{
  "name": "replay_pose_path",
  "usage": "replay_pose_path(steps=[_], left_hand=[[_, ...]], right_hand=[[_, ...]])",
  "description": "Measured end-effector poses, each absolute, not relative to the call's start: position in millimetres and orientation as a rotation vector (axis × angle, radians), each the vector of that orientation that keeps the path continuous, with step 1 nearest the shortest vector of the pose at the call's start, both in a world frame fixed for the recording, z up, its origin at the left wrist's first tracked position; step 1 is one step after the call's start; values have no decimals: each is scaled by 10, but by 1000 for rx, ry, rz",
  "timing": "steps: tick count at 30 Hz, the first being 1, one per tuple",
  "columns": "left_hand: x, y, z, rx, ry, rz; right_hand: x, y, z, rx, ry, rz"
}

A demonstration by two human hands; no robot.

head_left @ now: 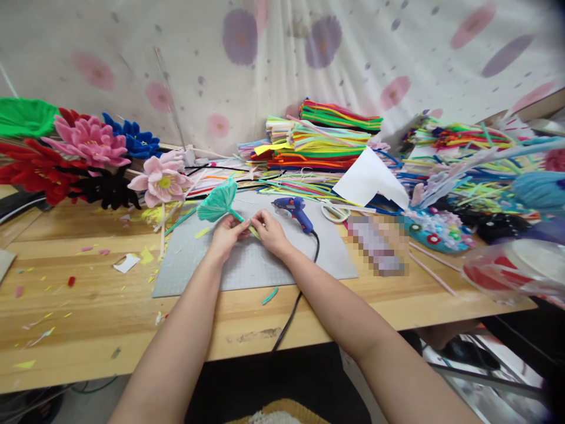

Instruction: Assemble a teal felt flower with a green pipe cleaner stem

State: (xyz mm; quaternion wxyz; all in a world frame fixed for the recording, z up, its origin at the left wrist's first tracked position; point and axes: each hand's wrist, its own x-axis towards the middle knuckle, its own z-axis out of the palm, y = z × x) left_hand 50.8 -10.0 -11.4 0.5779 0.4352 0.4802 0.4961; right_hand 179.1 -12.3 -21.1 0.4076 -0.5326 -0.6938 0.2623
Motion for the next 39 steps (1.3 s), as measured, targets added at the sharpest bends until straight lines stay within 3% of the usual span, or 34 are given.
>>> replay_pose_path(steps=[24,30,33,36,39], left_hand=[[553,-139,-113,1037,1183,1266],[471,-91,-124,1000,1234,1356],[434,-71,-123,981,1223,1400],[431,-60,-115,957,1230,1409],[445,-58,-116,963,1251,1381]], right_hand=[[1747,-119,-244,-1388,-1652,595],[2024,-200,32,-1468,-1724,560],[2393,-283,329,-1565,-2089,731],[2792,-328,536,-1943,-2320,979],[3003,-270,522,-2207,-2124,530]])
